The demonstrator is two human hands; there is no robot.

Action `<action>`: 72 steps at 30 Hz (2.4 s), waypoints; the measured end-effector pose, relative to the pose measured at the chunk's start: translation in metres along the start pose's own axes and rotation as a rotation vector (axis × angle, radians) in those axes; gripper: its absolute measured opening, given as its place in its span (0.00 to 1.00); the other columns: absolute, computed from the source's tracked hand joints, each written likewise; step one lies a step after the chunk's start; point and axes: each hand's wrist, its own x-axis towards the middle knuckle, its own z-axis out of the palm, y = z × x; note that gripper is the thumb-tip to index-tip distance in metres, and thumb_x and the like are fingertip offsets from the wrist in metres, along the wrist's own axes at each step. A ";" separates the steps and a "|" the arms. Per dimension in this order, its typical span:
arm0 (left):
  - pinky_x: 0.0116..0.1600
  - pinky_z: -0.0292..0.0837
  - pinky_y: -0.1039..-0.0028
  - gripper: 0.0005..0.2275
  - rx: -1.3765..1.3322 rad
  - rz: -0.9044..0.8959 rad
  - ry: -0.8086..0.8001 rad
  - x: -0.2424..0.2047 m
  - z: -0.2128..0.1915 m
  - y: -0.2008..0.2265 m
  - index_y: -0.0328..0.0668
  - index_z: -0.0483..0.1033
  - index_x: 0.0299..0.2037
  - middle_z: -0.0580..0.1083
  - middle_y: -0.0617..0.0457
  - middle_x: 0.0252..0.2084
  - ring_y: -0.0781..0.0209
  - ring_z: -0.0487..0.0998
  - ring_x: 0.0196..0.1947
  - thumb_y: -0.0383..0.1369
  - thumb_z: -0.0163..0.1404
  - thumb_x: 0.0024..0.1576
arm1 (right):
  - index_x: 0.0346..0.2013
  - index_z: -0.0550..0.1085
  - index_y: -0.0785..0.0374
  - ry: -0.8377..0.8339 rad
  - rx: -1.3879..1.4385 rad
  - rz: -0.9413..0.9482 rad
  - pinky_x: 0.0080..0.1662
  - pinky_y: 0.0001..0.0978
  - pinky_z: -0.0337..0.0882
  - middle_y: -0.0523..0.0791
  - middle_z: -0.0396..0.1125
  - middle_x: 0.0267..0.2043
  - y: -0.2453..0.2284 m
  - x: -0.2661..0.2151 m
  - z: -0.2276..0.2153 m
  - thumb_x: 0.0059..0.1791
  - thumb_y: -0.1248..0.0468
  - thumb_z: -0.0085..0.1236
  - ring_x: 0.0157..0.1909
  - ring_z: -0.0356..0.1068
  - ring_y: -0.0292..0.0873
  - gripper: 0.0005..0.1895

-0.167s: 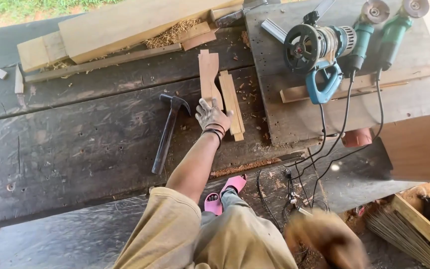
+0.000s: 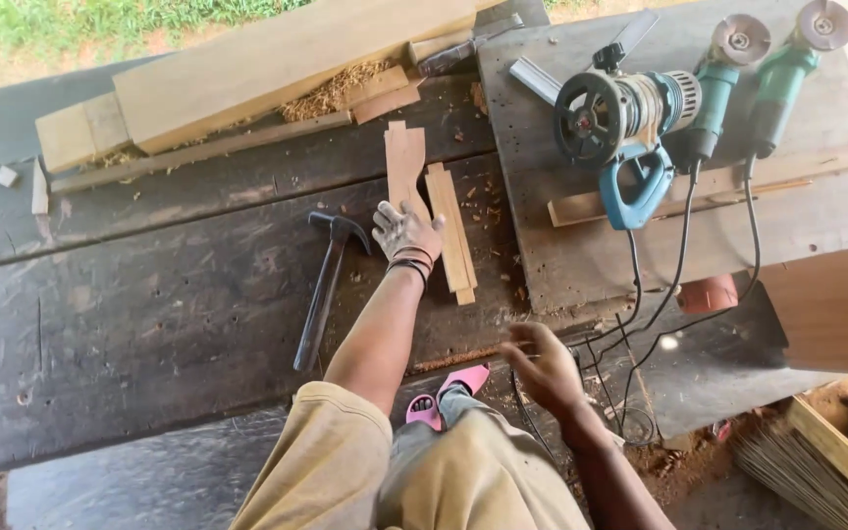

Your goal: The recorder aligns several wood pieces and secures them together using a large C-clamp on a woodworking bench.

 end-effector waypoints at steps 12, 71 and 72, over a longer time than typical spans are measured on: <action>0.63 0.65 0.49 0.40 -0.167 -0.233 -0.015 0.041 0.004 0.010 0.40 0.52 0.65 0.60 0.38 0.62 0.39 0.62 0.64 0.57 0.58 0.52 | 0.73 0.47 0.61 0.053 -0.646 -0.064 0.57 0.50 0.70 0.57 0.56 0.64 -0.017 0.161 0.064 0.41 0.44 0.69 0.63 0.61 0.59 0.56; 0.57 0.78 0.68 0.28 -1.415 0.310 -0.711 -0.132 -0.126 -0.221 0.31 0.66 0.57 0.76 0.49 0.49 0.60 0.79 0.49 0.40 0.62 0.52 | 0.76 0.53 0.64 -0.222 0.601 -0.080 0.57 0.35 0.68 0.48 0.61 0.69 -0.018 -0.045 0.219 0.45 0.77 0.45 0.60 0.64 0.40 0.42; 0.56 0.78 0.68 0.28 -1.359 0.332 -0.675 -0.137 -0.119 -0.221 0.29 0.67 0.57 0.76 0.48 0.48 0.60 0.79 0.48 0.39 0.62 0.52 | 0.76 0.53 0.64 -0.222 0.590 -0.084 0.55 0.34 0.69 0.49 0.62 0.68 -0.013 -0.051 0.216 0.45 0.77 0.45 0.59 0.65 0.40 0.42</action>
